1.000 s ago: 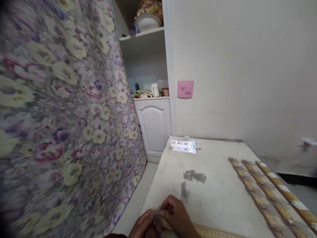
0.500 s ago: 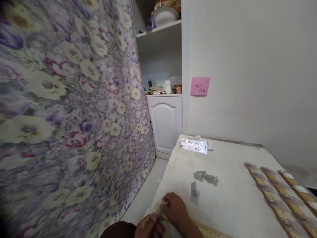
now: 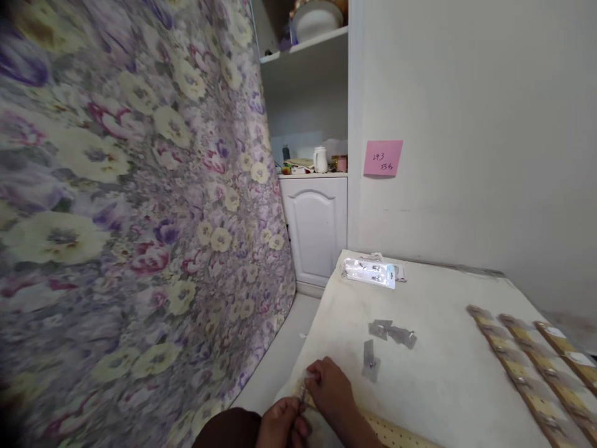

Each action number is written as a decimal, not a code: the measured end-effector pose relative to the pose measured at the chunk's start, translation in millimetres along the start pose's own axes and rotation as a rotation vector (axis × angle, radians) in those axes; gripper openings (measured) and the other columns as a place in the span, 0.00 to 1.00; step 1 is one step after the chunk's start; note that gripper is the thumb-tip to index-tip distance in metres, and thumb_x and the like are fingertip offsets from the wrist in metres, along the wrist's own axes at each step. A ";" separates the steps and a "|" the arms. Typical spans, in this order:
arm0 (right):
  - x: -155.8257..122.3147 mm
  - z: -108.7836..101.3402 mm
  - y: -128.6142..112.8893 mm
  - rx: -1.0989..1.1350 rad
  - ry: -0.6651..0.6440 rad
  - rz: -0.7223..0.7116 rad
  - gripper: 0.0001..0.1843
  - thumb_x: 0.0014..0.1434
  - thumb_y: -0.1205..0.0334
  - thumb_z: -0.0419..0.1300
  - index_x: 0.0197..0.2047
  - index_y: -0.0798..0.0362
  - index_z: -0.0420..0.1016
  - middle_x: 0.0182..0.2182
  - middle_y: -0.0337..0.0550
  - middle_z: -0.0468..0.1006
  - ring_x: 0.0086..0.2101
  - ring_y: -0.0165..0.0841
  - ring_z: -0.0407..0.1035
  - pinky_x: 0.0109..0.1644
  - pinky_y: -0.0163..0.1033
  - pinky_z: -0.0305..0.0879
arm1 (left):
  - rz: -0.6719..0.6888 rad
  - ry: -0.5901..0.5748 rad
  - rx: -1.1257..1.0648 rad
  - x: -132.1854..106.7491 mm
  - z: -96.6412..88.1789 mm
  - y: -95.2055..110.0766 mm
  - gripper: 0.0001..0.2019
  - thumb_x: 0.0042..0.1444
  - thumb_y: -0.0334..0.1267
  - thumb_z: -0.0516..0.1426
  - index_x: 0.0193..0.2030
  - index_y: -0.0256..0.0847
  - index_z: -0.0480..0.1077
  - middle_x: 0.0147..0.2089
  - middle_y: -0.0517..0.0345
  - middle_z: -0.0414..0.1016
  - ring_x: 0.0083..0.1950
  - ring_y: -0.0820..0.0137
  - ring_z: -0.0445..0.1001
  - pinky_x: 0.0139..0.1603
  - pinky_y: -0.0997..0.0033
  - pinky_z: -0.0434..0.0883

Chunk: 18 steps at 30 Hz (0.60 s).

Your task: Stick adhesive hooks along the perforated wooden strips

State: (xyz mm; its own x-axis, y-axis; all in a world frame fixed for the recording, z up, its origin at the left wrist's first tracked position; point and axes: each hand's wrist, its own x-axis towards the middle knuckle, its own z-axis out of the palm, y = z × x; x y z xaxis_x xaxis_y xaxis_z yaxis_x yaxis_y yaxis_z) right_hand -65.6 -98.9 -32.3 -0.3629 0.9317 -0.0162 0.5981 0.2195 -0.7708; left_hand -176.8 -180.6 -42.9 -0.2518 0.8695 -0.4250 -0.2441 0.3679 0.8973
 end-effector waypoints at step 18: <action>-4.2 0.3 -3.4 -0.016 0.043 -0.020 0.12 0.48 0.58 0.58 0.37 0.51 0.75 0.33 0.40 0.76 0.35 0.32 0.69 0.41 0.34 0.59 | 0.002 0.015 0.032 4.8 -1.2 -1.7 0.22 0.39 0.59 0.55 0.27 0.40 0.62 0.13 0.64 0.70 0.08 0.79 0.61 0.10 0.82 0.46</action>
State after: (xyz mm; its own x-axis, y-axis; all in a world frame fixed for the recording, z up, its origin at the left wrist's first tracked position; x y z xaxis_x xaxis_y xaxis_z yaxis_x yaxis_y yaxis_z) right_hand -66.3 -103.7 -29.8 -0.3439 0.9386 0.0267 0.6024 0.2423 -0.7606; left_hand -178.8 -177.4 -46.6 -0.2666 0.8654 -0.4243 -0.2135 0.3763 0.9016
